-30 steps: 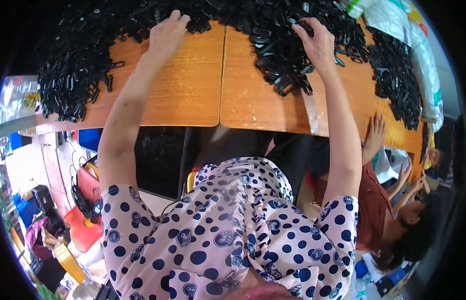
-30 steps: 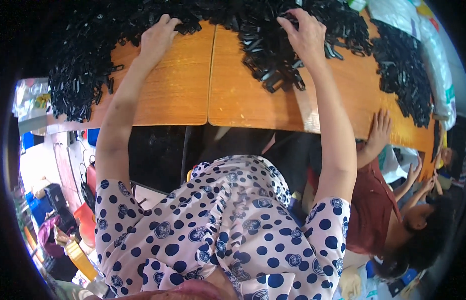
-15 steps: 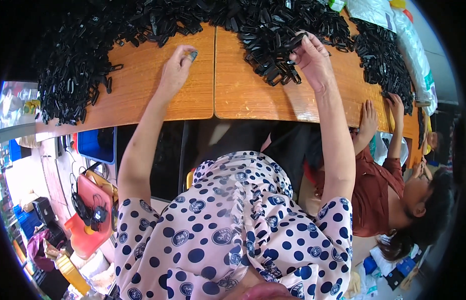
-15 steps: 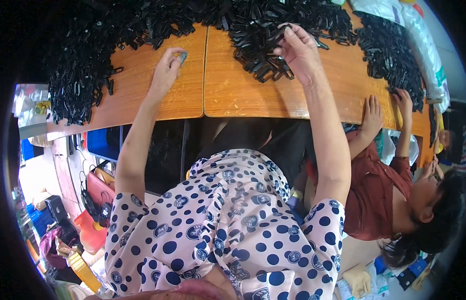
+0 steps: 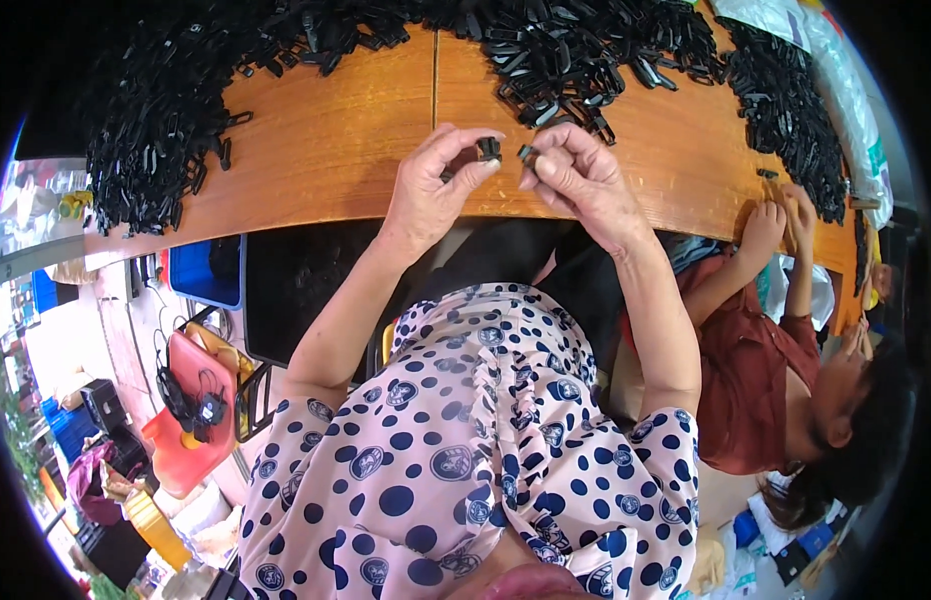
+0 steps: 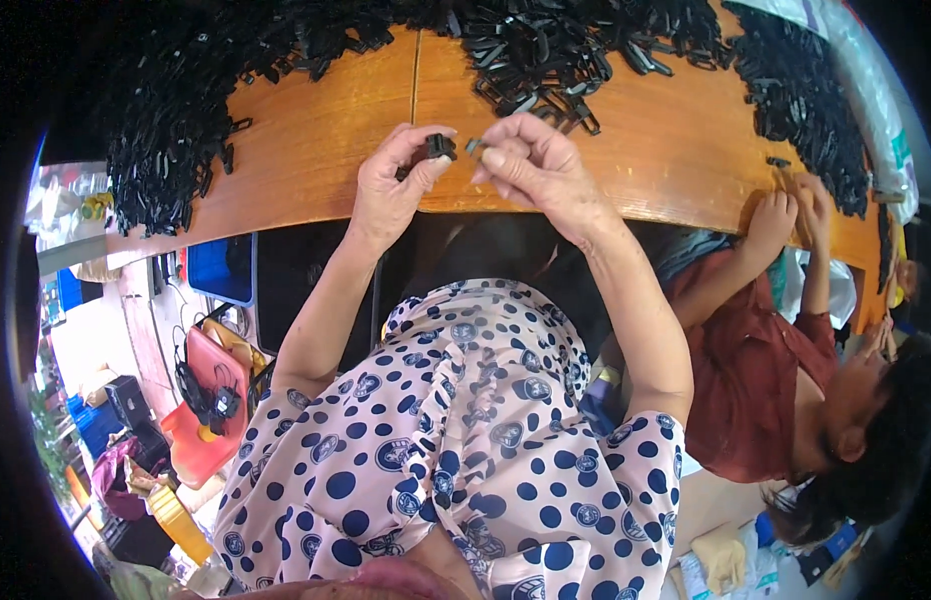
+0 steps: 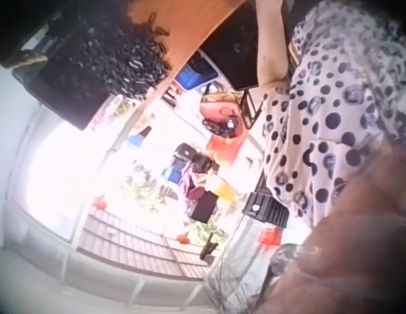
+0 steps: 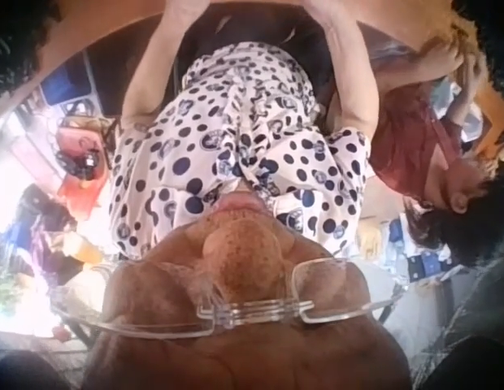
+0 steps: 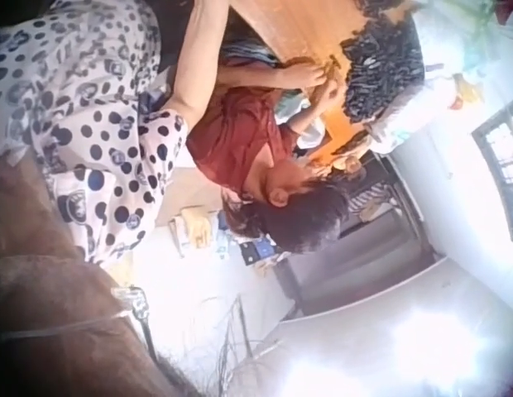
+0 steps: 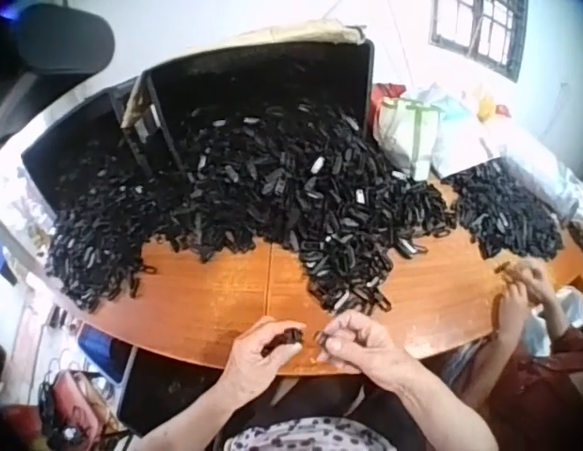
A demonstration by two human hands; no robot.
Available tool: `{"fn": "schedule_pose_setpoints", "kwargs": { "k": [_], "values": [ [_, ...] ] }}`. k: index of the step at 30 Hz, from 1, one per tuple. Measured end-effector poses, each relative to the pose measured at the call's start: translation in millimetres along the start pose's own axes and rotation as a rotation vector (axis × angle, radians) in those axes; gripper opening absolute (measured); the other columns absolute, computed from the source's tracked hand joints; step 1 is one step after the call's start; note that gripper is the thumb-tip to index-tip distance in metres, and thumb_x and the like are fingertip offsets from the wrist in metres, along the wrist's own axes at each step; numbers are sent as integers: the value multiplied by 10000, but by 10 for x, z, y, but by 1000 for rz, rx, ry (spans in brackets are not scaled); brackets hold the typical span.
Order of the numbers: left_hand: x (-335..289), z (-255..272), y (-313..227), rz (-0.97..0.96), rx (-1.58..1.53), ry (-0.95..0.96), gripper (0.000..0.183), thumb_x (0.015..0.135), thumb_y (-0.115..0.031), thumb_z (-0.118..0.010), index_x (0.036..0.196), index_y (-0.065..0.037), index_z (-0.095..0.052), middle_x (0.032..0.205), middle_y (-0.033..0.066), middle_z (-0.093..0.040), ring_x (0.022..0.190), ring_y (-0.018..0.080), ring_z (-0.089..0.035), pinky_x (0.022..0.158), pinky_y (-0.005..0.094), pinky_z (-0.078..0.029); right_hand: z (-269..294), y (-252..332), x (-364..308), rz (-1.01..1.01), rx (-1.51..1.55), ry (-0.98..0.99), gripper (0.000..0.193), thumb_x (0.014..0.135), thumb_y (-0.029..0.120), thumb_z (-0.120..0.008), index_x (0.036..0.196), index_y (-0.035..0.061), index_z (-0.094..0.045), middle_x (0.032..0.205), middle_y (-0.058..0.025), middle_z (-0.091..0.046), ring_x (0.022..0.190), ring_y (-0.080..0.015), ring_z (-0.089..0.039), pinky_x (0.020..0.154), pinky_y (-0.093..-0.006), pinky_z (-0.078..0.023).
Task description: The person repeatedly picks up plastic parts from piles on the table, joins the pieces together by hand, and drops the assembled components into a bin.
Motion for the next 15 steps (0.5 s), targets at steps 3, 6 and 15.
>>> {"fn": "schedule_pose_setpoints", "kwargs": {
  "k": [3, 6, 15],
  "values": [
    [-28, -75, -221, -165, 250, 25, 247, 827, -89, -653, 1067, -39, -627, 987, 57, -576, 817, 145, -550, 692, 258, -463, -60, 22, -55, 5, -44, 18, 181, 886, 150, -624, 1035, 59, -577, 806, -23, -632, 613, -29, -474, 504, -138, -358],
    [-52, -165, -266, -208, 270, 83, 243, 829, -77, -642, 1067, -34, -621, 1012, 86, -591, 864, 178, -580, 716, 273, -473, -35, 65, -84, 31, -57, 28, 159, 880, 144, -631, 997, 41, -595, 791, -19, -630, 614, -29, -474, 509, -142, -366],
    [-180, -241, -445, -371, 485, 130, 282, 724, -20, -688, 996, -54, -621, 882, 89, -614, 783, 268, -624, 658, 320, -516, -2, -31, -144, -70, -78, 85, 145, 872, 160, -645, 955, 47, -607, 744, 1, -617, 586, -24, -464, 486, -145, -339]
  ]
}}
Point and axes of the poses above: each hand's wrist, its own x-axis towards the middle knuckle, its own z-axis out of the back of the hand, y = z × x, the point moved 8 cm from there along x, towards the middle knuckle
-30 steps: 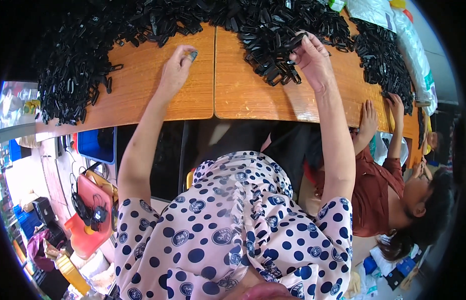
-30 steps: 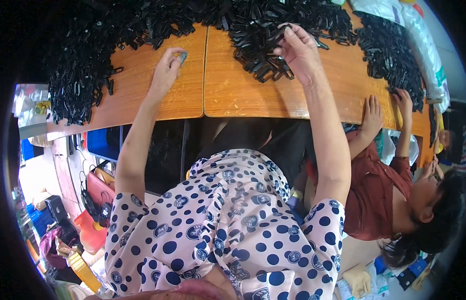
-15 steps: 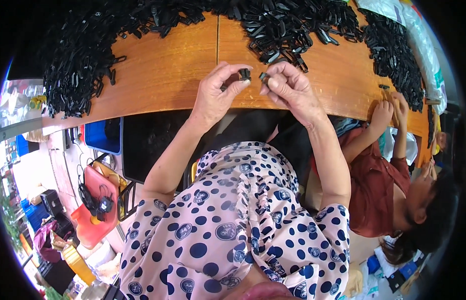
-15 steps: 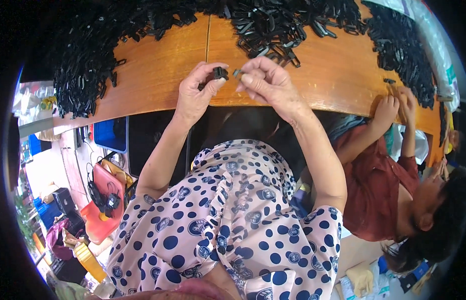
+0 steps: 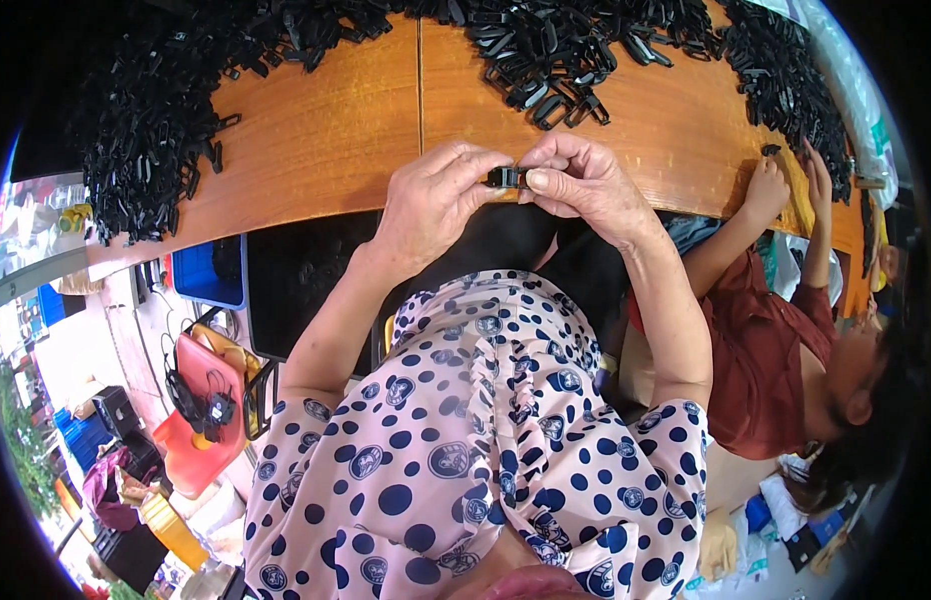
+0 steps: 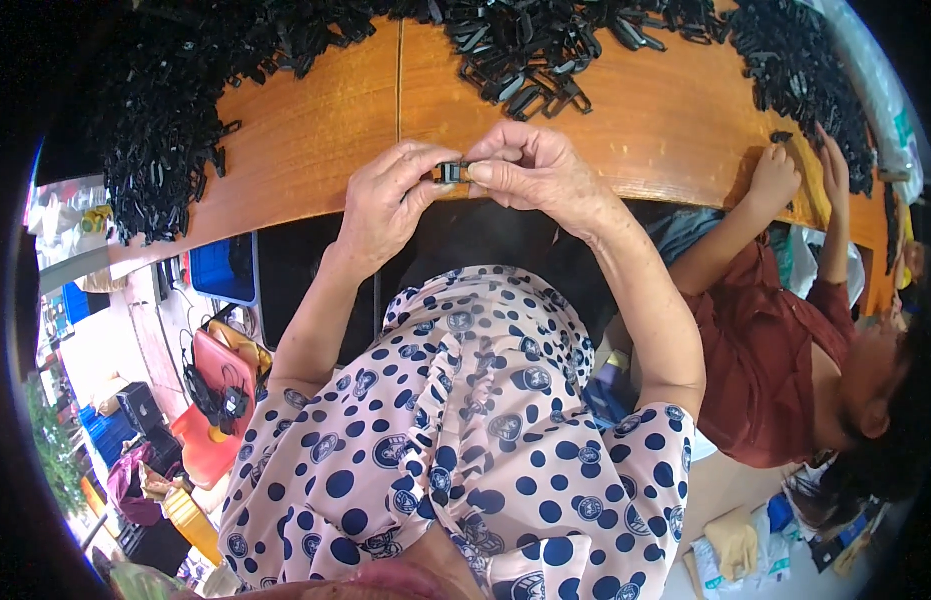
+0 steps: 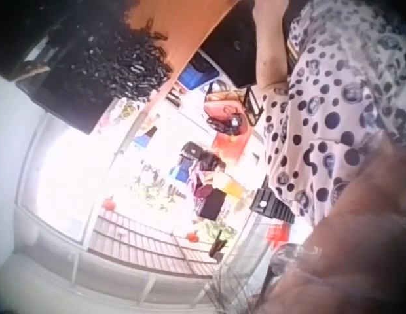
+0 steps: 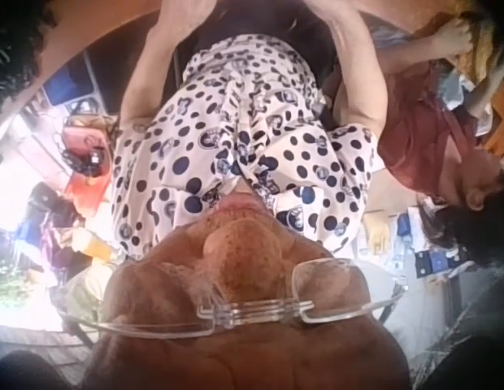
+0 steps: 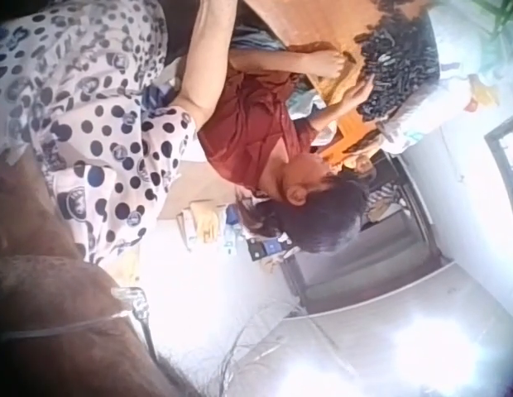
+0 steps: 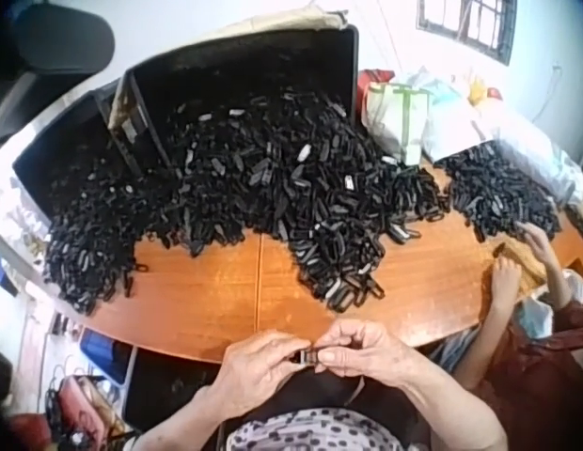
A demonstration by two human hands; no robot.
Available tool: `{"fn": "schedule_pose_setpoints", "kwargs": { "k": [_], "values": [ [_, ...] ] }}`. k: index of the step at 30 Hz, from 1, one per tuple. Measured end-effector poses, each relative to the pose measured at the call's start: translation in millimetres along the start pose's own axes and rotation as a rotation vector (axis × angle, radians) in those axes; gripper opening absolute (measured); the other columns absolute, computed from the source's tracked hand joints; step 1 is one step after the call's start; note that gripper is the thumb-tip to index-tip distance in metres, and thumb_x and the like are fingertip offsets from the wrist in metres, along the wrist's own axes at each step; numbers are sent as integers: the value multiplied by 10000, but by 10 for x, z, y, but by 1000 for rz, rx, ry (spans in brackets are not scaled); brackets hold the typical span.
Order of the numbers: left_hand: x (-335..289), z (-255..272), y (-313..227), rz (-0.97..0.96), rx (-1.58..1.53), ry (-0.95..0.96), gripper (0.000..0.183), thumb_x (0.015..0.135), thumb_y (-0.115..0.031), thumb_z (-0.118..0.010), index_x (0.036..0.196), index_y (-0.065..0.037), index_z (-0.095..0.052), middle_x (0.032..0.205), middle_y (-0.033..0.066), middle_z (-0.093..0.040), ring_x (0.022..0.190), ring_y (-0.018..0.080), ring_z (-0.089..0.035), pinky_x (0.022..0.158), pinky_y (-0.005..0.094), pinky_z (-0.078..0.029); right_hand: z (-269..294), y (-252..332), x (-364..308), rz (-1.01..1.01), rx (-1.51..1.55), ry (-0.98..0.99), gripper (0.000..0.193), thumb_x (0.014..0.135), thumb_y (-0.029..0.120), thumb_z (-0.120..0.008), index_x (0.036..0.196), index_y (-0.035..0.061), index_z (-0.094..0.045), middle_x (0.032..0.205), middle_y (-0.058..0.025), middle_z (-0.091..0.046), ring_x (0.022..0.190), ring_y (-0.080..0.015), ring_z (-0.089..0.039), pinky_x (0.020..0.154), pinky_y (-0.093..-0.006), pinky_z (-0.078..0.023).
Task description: The person repeatedly picks up plastic parts from piles on the table, joins the pieces together by hand, and drops the assembled components into a bin.
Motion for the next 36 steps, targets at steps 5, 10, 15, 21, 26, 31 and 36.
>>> {"fn": "schedule_pose_setpoints", "kwargs": {
  "k": [5, 10, 15, 21, 26, 31, 36],
  "values": [
    [-78, 34, -97, -67, 79, -26, 307, 680, -25, -707, 972, -46, -617, 851, 86, -594, 782, 258, -608, 644, 328, -508, -59, -80, -41, -85, -28, -7, 143, 861, 177, -664, 912, 56, -606, 736, 8, -612, 581, -20, -462, 483, -147, -336],
    [-199, 44, -126, -80, 140, 10, 304, 679, -23, -707, 964, -32, -601, 839, 99, -583, 766, 264, -595, 643, 328, -495, -91, -145, -80, -76, -236, -61, 138, 866, 185, -658, 870, 72, -578, 717, 30, -592, 556, -10, -431, 461, -147, -297],
    [-293, 6, -149, -94, 202, 77, 295, 669, -32, -704, 938, -24, -584, 789, 97, -540, 740, 269, -563, 628, 345, -479, -129, -323, -105, -226, -274, -64, 159, 859, 204, -668, 848, 68, -586, 737, -2, -615, 605, -43, -505, 488, -179, -365],
    [-432, -95, 31, 60, 76, 205, 206, 769, -73, -658, 957, -20, -594, 807, 118, -565, 706, 281, -563, 631, 343, -470, -242, -850, -178, -456, 217, 9, 214, 868, 280, -640, 886, 80, -565, 774, -45, -635, 635, -101, -574, 441, -163, -353],
    [-449, 26, 201, 360, -397, 42, 222, 808, -85, -656, 1020, -27, -623, 1050, 103, -542, 906, 217, -595, 766, 293, -474, -514, -626, -83, -346, 386, 124, 372, 896, 351, -590, 1117, 65, -502, 992, -98, -616, 762, -173, -645, 463, -180, -420],
    [-803, -68, 453, 707, -876, -117, 229, 919, -129, -517, 1055, 33, -606, 1316, 82, -424, 847, 71, -525, 720, 194, -441, -889, -726, -26, -352, 445, 417, 523, 905, 525, -467, 1136, 56, -479, 1004, -137, -595, 752, -211, -639, 433, -205, -449],
    [-1104, -49, 603, 791, -1049, -162, 266, 937, -148, -495, 1119, 25, -583, 1268, 103, -494, 920, 95, -545, 730, 197, -440, -1072, -978, 91, -341, 528, 313, 346, 923, 375, -542, 1033, 47, -535, 920, -77, -597, 671, -137, -597, 424, -170, -358]
  ]
}}
Point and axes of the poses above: each hand's wrist, its own x-axis towards the middle knuckle, its own z-axis out of the back of the hand, y = z × x, the point moved 8 cm from there along x, towards the middle knuckle
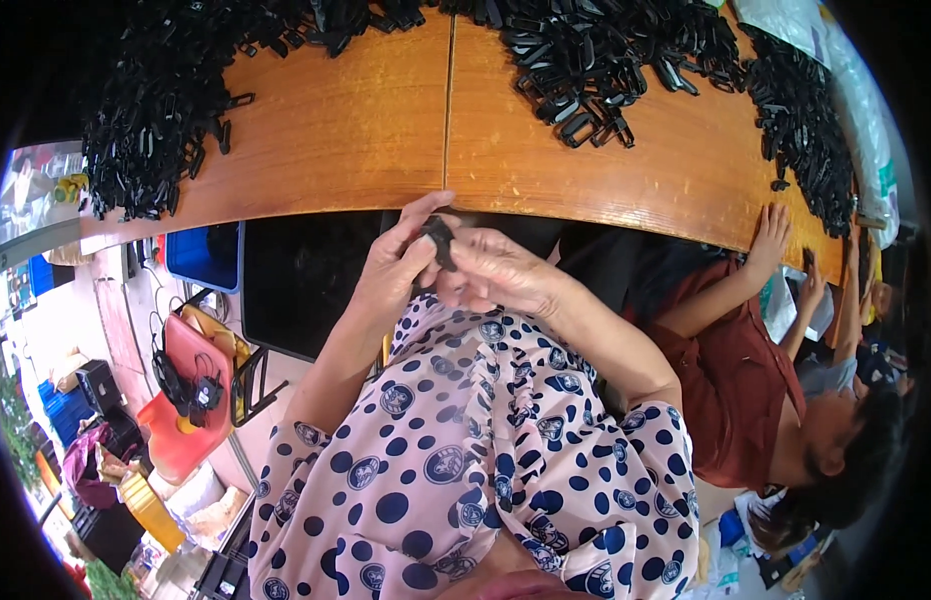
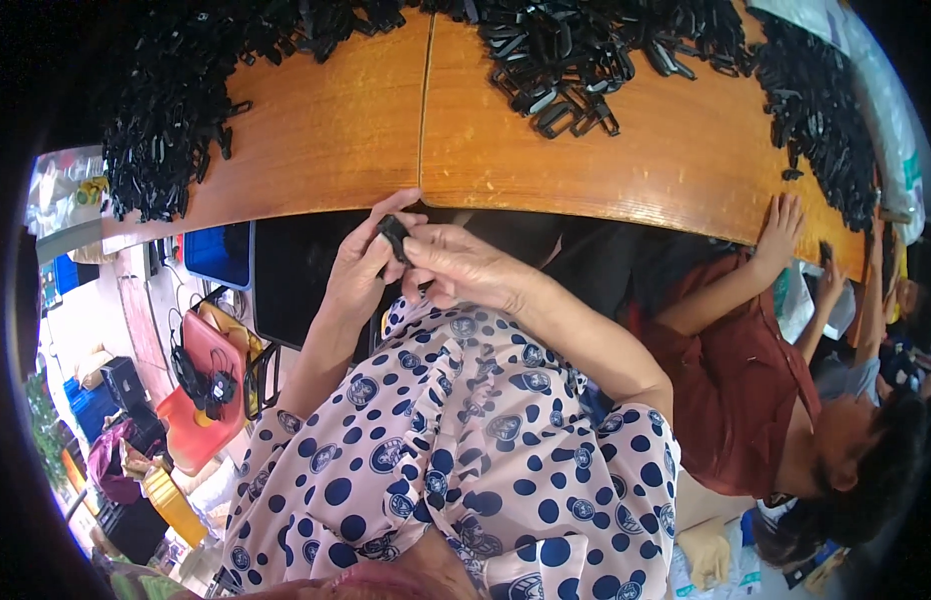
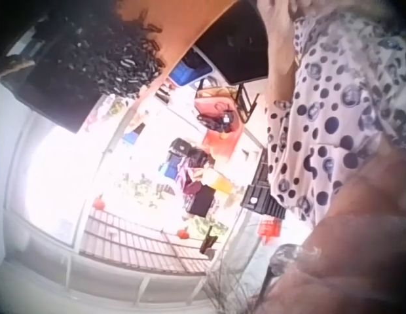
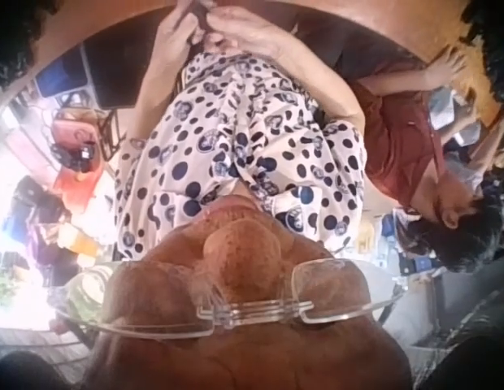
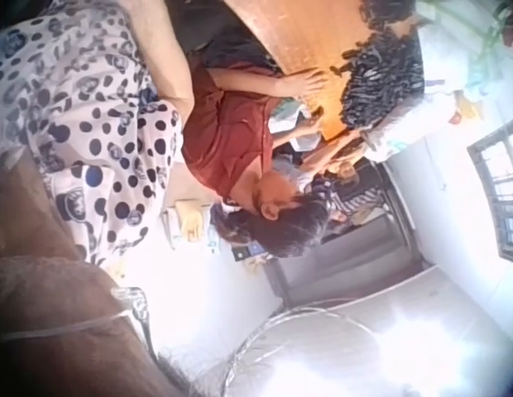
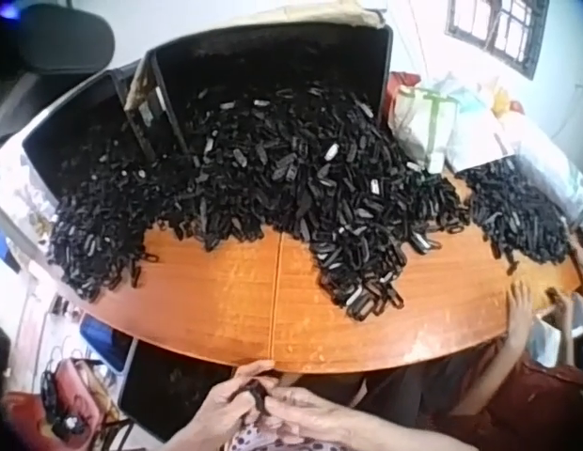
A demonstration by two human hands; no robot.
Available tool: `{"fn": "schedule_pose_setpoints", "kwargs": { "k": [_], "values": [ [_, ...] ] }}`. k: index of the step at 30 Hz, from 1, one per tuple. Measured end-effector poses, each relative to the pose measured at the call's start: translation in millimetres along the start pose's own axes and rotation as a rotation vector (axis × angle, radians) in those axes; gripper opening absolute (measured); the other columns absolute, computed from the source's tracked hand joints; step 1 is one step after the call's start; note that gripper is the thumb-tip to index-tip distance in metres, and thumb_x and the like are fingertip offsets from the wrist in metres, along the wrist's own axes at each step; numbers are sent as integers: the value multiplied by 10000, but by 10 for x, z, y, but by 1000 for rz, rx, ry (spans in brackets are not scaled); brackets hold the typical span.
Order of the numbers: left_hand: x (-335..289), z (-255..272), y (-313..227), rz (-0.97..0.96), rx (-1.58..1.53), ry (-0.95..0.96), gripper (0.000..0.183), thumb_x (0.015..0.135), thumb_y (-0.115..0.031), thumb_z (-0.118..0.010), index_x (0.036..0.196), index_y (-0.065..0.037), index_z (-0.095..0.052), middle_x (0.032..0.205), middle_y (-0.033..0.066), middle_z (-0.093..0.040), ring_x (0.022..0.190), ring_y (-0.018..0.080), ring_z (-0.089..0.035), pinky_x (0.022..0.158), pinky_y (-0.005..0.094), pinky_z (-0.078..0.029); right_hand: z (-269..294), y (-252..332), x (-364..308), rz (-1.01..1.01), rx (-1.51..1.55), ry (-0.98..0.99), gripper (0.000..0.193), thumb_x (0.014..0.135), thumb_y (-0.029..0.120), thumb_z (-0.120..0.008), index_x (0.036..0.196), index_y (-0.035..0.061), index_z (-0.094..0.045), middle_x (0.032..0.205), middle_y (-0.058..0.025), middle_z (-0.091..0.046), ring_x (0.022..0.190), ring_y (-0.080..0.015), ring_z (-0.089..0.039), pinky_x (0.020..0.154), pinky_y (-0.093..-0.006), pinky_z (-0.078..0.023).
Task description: The person repeatedly picks up plastic parts from piles on the table, joins the pieces together by hand, and drops the assembled components into a bin.
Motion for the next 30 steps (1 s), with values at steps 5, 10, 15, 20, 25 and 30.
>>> {"fn": "schedule_pose_setpoints", "kwargs": {
  "k": [5, 10, 15, 20, 25, 30],
  "values": [
    [-77, 216, -71, -68, 100, -25, 241, 936, -161, -503, 1093, -3, -596, 1315, 113, -473, 1067, 154, -527, 765, 229, -442, -16, -155, 270, 62, 3, 24, 331, 921, 352, -550, 989, 32, -602, 895, -61, -624, 656, -122, -572, 435, -156, -374],
    [-364, 455, -148, -64, 153, -170, 222, 905, -213, -554, 1002, -21, -607, 1221, 39, -508, 733, 63, -498, 671, 200, -407, -247, -149, 372, -103, -364, -16, 330, 926, 324, -547, 1063, 24, -541, 880, -56, -592, 593, -95, -592, 475, -192, -442],
    [-663, 1189, -348, -13, 1226, -365, 216, 777, -217, -684, 899, -46, -636, 1139, 112, -566, 1015, 289, -545, 846, 351, -461, 85, 791, -17, 329, -1305, -401, 531, 765, 228, -736, 1184, 14, -491, 996, -136, -602, 717, -202, -601, 644, -322, -497],
    [-465, 1081, -1021, -413, 1507, -447, 149, 753, -175, -693, 819, -54, -637, 913, 90, -619, 845, 280, -582, 729, 356, -470, 92, 1771, -246, 598, -2152, -897, 266, 763, 204, -699, 933, 27, -596, 864, -106, -567, 782, -287, -585, 651, -378, -487],
    [783, 978, -1603, -693, 1527, -530, 163, 827, -218, -619, 902, -73, -617, 857, 118, -616, 799, 308, -603, 672, 383, -477, 323, 1932, -62, 427, -2420, -991, 252, 724, 230, -722, 854, 46, -610, 841, -86, -555, 792, -254, -587, 623, -359, -502],
    [1839, 1376, -1507, -445, 1604, -620, 238, 833, -263, -625, 992, -86, -614, 966, 112, -639, 891, 311, -612, 715, 401, -476, 352, 1889, 33, 472, -2428, -958, 216, 724, 203, -717, 826, 48, -608, 834, -80, -561, 777, -249, -588, 630, -357, -506]
  ]
}}
Point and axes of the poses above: each hand's wrist, its own x-axis towards the middle knuckle, its own z-axis out of the back of the hand, y = z × x, the point moved 8 cm from there along x, towards the middle knuckle
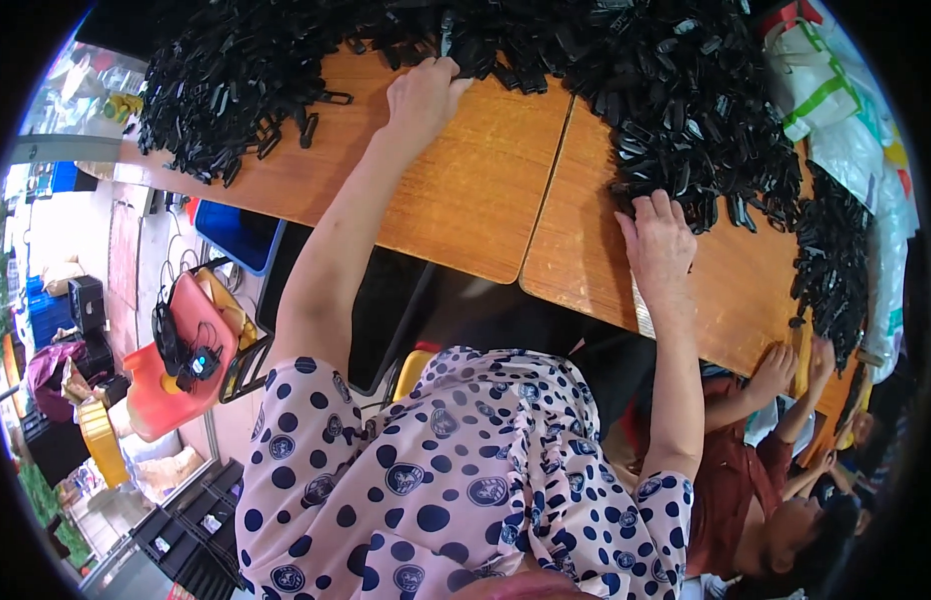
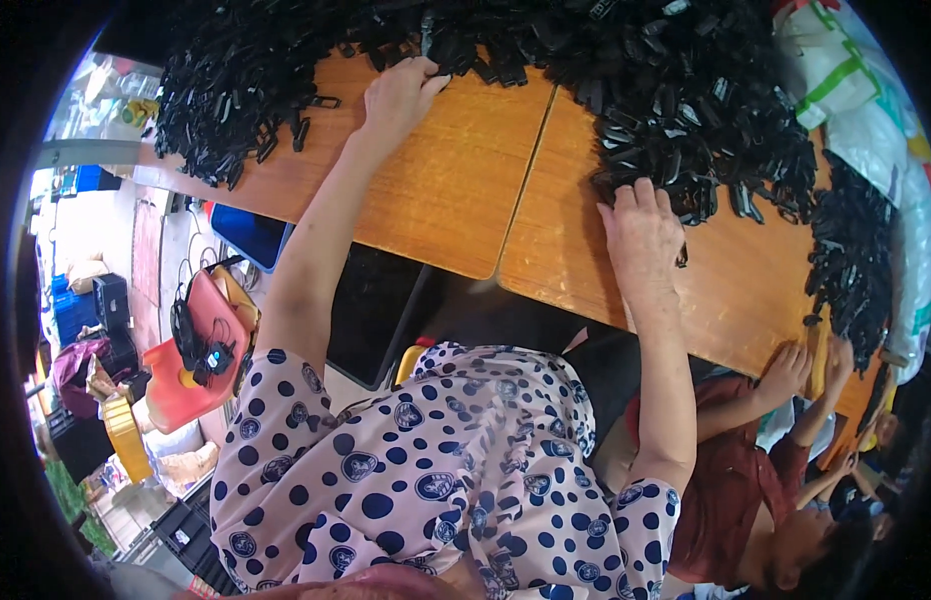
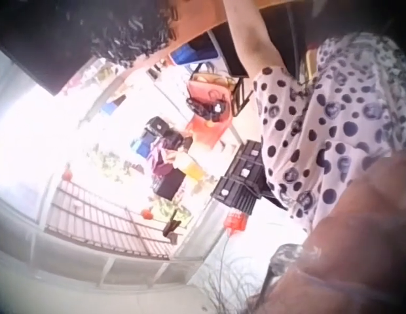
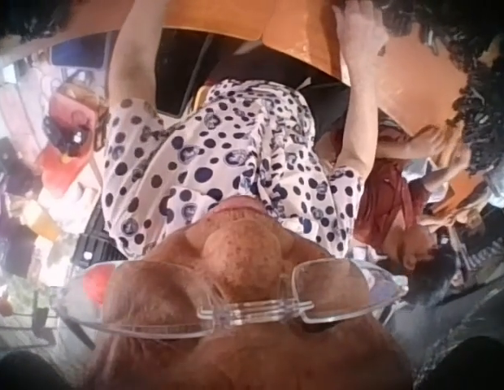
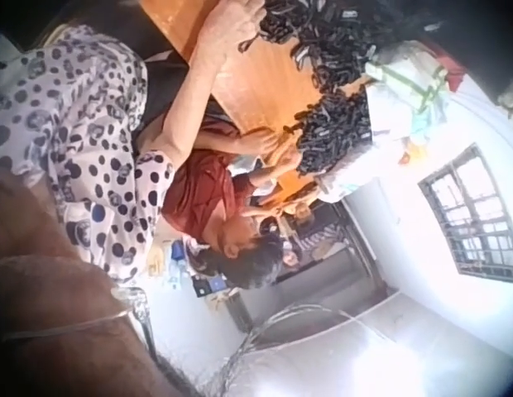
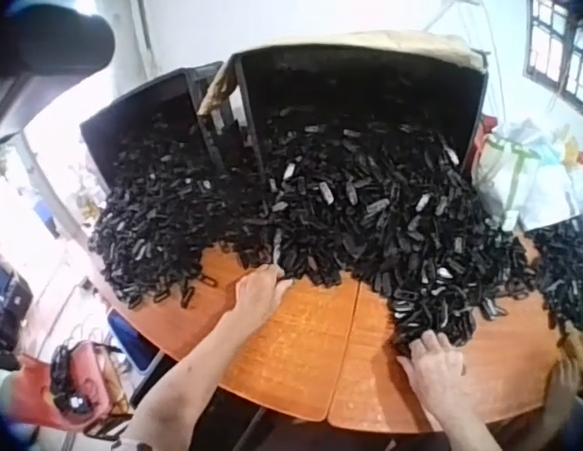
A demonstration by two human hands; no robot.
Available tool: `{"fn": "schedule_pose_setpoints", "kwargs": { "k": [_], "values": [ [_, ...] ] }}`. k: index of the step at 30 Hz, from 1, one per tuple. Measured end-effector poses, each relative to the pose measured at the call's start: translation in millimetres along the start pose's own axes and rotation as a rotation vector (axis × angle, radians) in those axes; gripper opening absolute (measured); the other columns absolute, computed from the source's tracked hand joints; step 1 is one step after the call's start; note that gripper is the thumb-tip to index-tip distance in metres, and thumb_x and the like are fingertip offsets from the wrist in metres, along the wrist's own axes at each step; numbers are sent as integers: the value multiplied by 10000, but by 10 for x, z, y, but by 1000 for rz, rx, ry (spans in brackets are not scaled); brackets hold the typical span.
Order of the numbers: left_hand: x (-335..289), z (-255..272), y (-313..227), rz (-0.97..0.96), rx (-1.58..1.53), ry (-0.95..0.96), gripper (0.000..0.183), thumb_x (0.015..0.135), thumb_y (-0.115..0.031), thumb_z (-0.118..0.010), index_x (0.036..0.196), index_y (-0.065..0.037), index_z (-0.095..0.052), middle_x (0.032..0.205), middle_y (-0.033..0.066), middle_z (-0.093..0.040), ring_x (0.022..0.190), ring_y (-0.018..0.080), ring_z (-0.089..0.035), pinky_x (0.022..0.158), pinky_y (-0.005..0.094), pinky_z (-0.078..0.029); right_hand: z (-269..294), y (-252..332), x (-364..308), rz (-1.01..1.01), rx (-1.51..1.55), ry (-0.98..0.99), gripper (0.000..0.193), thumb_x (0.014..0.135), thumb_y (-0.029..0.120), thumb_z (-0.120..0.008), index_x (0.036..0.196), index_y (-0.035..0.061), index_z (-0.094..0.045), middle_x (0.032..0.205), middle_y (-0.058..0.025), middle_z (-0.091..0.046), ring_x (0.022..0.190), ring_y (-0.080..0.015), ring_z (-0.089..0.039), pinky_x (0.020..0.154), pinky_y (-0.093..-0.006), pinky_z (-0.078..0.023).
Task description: The person repeatedly picks up plastic parts from piles on the table, joins the pieces together by hand, and drops the assembled components into a bin.
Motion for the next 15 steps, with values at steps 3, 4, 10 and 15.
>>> {"fn": "schedule_pose_setpoints", "kwargs": {
  "k": [3, 4, 10, 15],
  "values": [
    [-13, -68, -97, 21, 2, 49, 240, 812, -264, -650, 982, -99, -610, 961, 107, -639, 881, 319, -610, 728, 416, -475, 20, -36, -38, -3, 95, -32, 180, 736, 161, -703, 827, 44, -600, 834, -88, -567, 775, -263, -586, 639, -363, -504],
    [-51, -85, -103, 19, -2, 52, 240, 812, -264, -650, 982, -99, -610, 961, 107, -639, 881, 319, -610, 728, 416, -475, 73, -58, -36, 2, 172, -74, 164, 742, 139, -694, 830, 41, -595, 829, -94, -566, 779, -271, -583, 644, -369, -502],
    [-542, -95, -461, 106, -568, 228, 210, 820, -156, -666, 989, -53, -596, 906, 78, -627, 788, 187, -601, 700, 308, -476, -22, -445, -143, -290, 780, -67, 171, 845, 125, -641, 967, 17, -587, 836, -117, -650, 648, -188, -594, 542, -284, -453],
    [-1217, -106, -1175, 87, -1204, 419, 266, 827, -3, -641, 1086, -21, -584, 921, -1, -591, 835, 89, -562, 770, 228, -462, -124, 81, -403, -535, 1839, 267, 200, 886, 162, -620, 1069, 85, -600, 818, -12, -648, 638, -25, -510, 533, -148, -372]
  ]
}}
Point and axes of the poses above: each hand's wrist, its own x-axis towards the middle knuckle, its own z-axis out of the back of the hand, y = z × x, the point moved 8 cm from there along x, towards the middle knuckle
